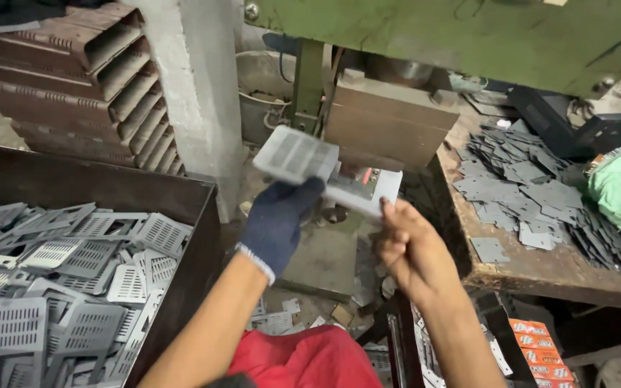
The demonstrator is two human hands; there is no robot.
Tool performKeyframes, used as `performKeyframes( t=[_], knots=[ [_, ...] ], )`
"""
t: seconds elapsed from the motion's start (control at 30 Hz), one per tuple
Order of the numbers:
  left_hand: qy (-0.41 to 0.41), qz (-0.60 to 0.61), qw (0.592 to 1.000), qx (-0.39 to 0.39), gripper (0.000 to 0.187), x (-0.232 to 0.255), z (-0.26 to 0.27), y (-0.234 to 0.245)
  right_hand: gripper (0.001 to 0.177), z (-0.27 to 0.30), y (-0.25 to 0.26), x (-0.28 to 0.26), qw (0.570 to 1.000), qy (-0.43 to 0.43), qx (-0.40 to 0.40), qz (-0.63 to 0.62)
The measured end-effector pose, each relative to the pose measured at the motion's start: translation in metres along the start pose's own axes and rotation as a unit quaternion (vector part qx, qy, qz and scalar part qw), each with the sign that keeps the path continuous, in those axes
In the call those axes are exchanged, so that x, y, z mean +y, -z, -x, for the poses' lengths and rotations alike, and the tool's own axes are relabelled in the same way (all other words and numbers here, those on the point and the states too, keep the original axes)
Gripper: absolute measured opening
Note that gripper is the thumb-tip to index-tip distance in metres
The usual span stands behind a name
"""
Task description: Operating a mechanical stamping machine to process and join metal plates for component assembly.
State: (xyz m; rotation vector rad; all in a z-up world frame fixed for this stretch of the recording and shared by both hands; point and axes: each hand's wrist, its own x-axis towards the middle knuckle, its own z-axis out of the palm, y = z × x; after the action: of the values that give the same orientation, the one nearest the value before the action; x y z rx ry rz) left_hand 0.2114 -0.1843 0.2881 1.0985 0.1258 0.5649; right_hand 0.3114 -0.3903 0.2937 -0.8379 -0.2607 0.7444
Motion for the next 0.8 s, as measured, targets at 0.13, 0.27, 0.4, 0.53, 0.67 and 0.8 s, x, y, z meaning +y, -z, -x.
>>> performKeyframes(
  t=[0.13, 0.27, 0.4, 0.53, 0.67, 0.8],
  knots=[
    [0.048, 0.068, 0.996, 0.008, 0.021, -0.040, -0.043, 0.013, 0.011, -0.019, 0.000, -0.010, 1.000, 0.004, 0.014, -0.025],
    [0.055, 0.103, 0.993, 0.016, 0.016, -0.025, -0.034, 0.002, 0.013, -0.017, -0.002, -0.010, 1.000, 0.003, -0.012, -0.019],
    [0.058, 0.093, 0.994, 0.025, 0.012, -0.032, -0.042, 0.006, 0.014, -0.019, -0.002, -0.010, 1.000, 0.001, 0.021, -0.023],
    [0.044, 0.083, 0.995, 0.021, 0.014, -0.041, -0.045, 0.010, 0.011, -0.022, 0.006, -0.008, 0.999, 0.001, 0.003, -0.039],
    [0.081, 0.142, 0.987, 0.006, 0.010, -0.027, -0.035, 0.003, 0.010, -0.018, 0.000, -0.010, 0.999, 0.005, -0.001, -0.039],
    [-0.159, -0.199, 0.967, -0.032, 0.024, -0.043, -0.037, 0.025, 0.009, -0.018, 0.003, -0.011, 1.000, 0.003, 0.017, -0.019]
  ],
)
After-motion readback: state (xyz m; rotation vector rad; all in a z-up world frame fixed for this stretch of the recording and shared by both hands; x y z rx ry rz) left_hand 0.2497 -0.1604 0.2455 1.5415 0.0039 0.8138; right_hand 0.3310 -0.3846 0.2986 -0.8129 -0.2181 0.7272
